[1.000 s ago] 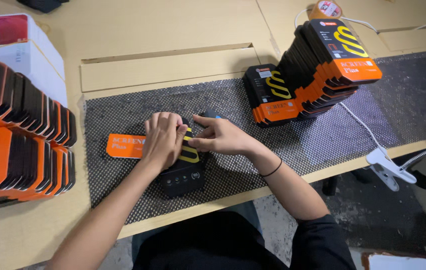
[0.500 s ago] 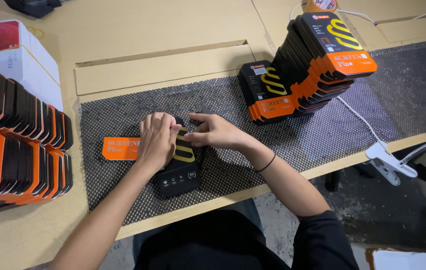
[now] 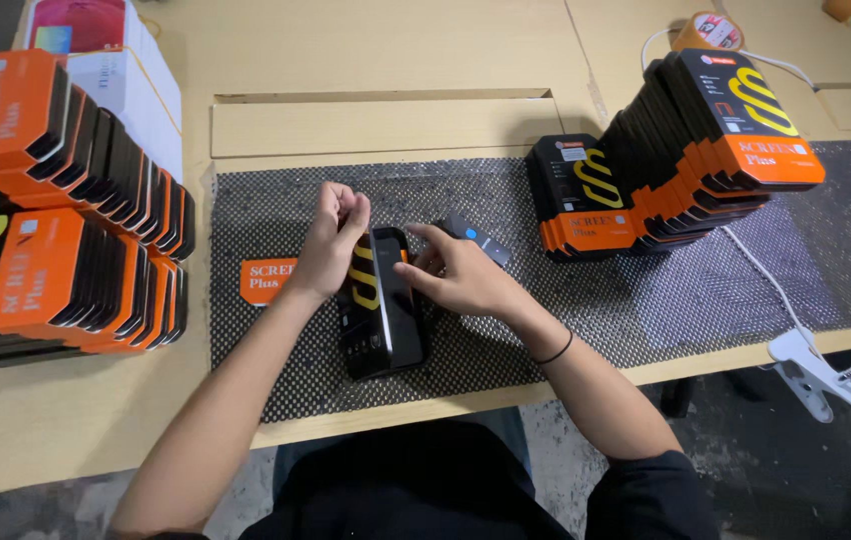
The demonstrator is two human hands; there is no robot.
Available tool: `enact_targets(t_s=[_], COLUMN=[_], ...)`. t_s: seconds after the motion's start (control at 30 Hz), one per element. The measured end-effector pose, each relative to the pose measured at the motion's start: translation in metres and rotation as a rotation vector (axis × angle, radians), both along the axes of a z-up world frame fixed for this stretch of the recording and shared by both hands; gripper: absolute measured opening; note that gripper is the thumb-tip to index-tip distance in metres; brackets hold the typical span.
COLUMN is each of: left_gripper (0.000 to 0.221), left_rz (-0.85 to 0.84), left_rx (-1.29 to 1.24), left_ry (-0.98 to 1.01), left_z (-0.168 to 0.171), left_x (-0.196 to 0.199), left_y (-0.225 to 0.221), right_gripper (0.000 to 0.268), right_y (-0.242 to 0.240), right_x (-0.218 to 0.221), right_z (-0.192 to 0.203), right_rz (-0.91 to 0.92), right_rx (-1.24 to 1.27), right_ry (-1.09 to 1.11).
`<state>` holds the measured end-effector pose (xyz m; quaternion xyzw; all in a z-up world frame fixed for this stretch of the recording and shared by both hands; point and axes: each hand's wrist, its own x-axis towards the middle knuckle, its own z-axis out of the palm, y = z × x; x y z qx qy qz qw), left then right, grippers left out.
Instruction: The person picks up replacement mobile phone screens from a stack and places them into individual protective black and orange boxes by hand.
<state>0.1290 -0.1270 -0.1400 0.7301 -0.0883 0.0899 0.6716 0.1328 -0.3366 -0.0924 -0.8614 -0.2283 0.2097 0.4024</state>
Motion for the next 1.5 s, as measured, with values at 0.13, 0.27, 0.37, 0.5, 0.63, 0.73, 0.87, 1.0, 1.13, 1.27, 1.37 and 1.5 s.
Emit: enact_targets(t_s=[0.13, 0.27, 0.37, 0.5, 0.63, 0.73, 0.87, 1.0, 1.13, 1.27, 1.37, 1.5], left_gripper=[0.032, 0.021, 0.024, 0.022, 0.042, 0.051, 0.038, 0.027, 0.024, 0.024, 0.023, 0.024], left_rz=[-0.045, -0.051, 0.017, 0.047, -0.083, -0.087, -0.119, -0.169, -0.118, -0.044, -0.021, 0.172], left_rx=[0.114, 0.436, 0.667, 0.89, 1.132, 1.226, 0.933, 0.48, 0.343, 0.212, 0.098, -0.094], left_ry=[0.022, 0.144, 0.154, -0.151, -0.011, -0.103, -0.084, 0.084, 0.086, 0.075, 0.044, -0.115], left_z=[0.004, 0.049, 0.061, 0.056, 0.053, 0.033, 0.051, 0.069, 0.058, 0.034, 0.039, 0.035], left_x=[0.004, -0.014, -0.024, -0.025, -0.032, -0.029, -0.031, -0.045, -0.032, -0.017, -0.022, -0.013], left_y=[0.054, 0.09, 0.094, 0.073, 0.045, 0.041, 0.047, 0.044, 0.046, 0.052, 0.053, 0.072], right_gripper=[0.061, 0.058, 0.06, 0.063, 0.062, 0.056, 0.057, 0.05, 0.028, 0.018, 0.017, 0.018], right_y=[0.004, 0.01, 0.013, 0.018, 0.011, 0.005, 0.005, 0.008, 0.006, 0.009, 0.004, 0.005], right_x=[0.001, 0.003, 0.004, -0.001, 0.01, 0.014, 0.009, 0.002, 0.006, 0.006, 0.014, 0.007], right_z=[-0.018, -0.032, -0.035, -0.023, -0.039, -0.047, -0.042, -0.034, -0.036, -0.038, -0.048, -0.024], right_rz=[0.072, 0.041, 0.033, 0.017, -0.064, -0.109, -0.088, -0.015, 0.03, -0.037, -0.11, -0.18], right_rx=[-0.023, -0.22, -0.293, -0.243, -0.11, 0.114, 0.383, 0.642, 0.571, 0.571, 0.611, 0.594], right_ry=[-0.326, -0.342, -0.331, -0.306, -0.228, -0.204, -0.145, 0.055, 0.104, 0.109, 0.098, -0.042])
